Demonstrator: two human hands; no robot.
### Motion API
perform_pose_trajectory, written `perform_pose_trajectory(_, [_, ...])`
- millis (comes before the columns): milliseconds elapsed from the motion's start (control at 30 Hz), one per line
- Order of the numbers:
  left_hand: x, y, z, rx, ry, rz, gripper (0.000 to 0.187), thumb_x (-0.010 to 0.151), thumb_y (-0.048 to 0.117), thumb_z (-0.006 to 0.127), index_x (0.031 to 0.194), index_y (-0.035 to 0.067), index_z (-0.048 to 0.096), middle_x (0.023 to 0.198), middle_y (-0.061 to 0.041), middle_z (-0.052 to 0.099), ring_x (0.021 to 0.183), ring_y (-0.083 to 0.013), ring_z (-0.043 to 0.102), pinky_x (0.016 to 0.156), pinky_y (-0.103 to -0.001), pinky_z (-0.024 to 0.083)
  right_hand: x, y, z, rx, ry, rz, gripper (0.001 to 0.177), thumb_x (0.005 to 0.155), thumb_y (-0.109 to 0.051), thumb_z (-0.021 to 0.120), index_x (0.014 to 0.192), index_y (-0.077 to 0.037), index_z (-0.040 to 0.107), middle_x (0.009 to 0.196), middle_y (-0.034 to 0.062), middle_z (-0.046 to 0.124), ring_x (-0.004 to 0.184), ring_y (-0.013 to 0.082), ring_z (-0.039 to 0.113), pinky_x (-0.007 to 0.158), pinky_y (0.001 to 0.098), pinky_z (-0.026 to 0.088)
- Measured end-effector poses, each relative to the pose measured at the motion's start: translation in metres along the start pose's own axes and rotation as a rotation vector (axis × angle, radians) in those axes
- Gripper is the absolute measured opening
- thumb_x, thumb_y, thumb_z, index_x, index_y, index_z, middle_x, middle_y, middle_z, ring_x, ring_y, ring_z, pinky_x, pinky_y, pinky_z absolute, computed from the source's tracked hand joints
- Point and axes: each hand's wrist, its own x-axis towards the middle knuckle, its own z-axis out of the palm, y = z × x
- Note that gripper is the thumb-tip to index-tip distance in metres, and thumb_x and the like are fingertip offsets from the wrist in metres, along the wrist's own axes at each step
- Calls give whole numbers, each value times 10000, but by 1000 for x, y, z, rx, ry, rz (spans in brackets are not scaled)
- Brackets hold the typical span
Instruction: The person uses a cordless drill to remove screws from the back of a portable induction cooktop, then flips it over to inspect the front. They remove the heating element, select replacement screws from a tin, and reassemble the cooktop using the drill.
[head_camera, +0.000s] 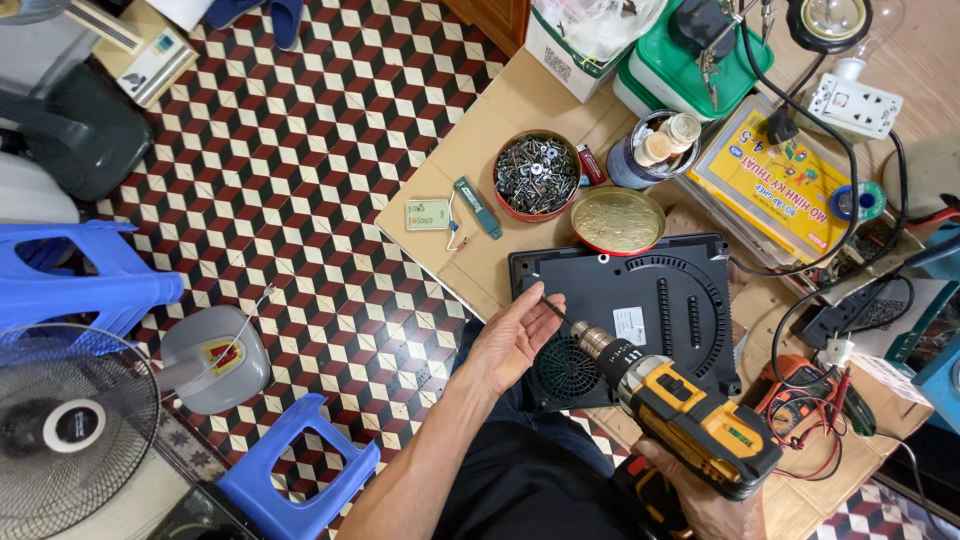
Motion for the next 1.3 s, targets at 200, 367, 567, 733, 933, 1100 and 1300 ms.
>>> perform_pose_trajectory(200, [27, 14, -21, 65, 37, -171, 211, 901, 209, 789, 1005, 54, 690, 953, -108, 773, 811, -149, 750, 753, -259, 640, 13, 27, -7, 251, -251, 164, 542, 768, -99, 828, 1283, -23, 678, 1220, 258, 732, 1027, 403, 740, 859, 503, 579])
perform_pose_trajectory(367, [46, 27, -41, 127, 25, -242, 227, 889, 224, 792, 1024, 61, 711, 962, -96, 776, 844, -153, 760, 765, -263, 632, 10, -25, 23, -543, -308, -62, 781, 632, -97, 848, 1364, -71, 581, 1230, 119, 738, 1053, 233, 736, 892, 358, 573])
perform_pose_trajectory(567, [50, 44, -51, 163, -73, -278, 281, 935, 255, 751, 1110, 36, 725, 1039, -91, 767, 926, -162, 743, 833, -270, 630, 17, -56, 59, -565, -226, 242, 556, 753, -129, 846, 1279, -102, 670, 1084, 95, 780, 922, 221, 770, 781, 339, 592])
perform_pose_trajectory(733, [61, 37, -34, 60, -93, -209, 281, 989, 232, 636, 1185, 42, 700, 1120, -90, 752, 1008, -167, 736, 878, -269, 628, 31, -72, 92, -432, -230, -46, 310, 785, -193, 828, 1060, -87, 733, 906, 29, 829, 756, 119, 794, 596, 264, 622])
perform_pose_trajectory(933, [78, 33, -41, -25, -113, -182, 236, 1027, 133, 607, 1230, 43, 687, 1158, -115, 749, 1024, -169, 726, 901, -272, 600, 62, -127, 125, -568, -230, 431, 284, 852, -342, 796, 1029, -121, 785, 719, 47, 824, 588, 134, 741, 498, 318, 576])
perform_pose_trajectory(1100, [76, 36, -40, -85, -91, -191, 226, 1019, 88, 584, 1207, 7, 678, 1158, -134, 748, 1041, -183, 738, 936, -272, 609, 73, -151, 129, -679, -228, 510, 334, 856, -363, 806, 1028, -78, 778, 704, 102, 775, 567, 180, 703, 520, 353, 537])
perform_pose_trajectory(1300, [67, 38, -40, -116, -85, -202, 223, 1022, 74, 569, 1200, -15, 671, 1153, -157, 742, 1040, -198, 738, 948, -283, 606, 73, -148, 124, -719, -274, 97, 341, 806, -321, 785, 1034, -67, 774, 716, 43, 784, 569, 123, 709, 532, 330, 555])
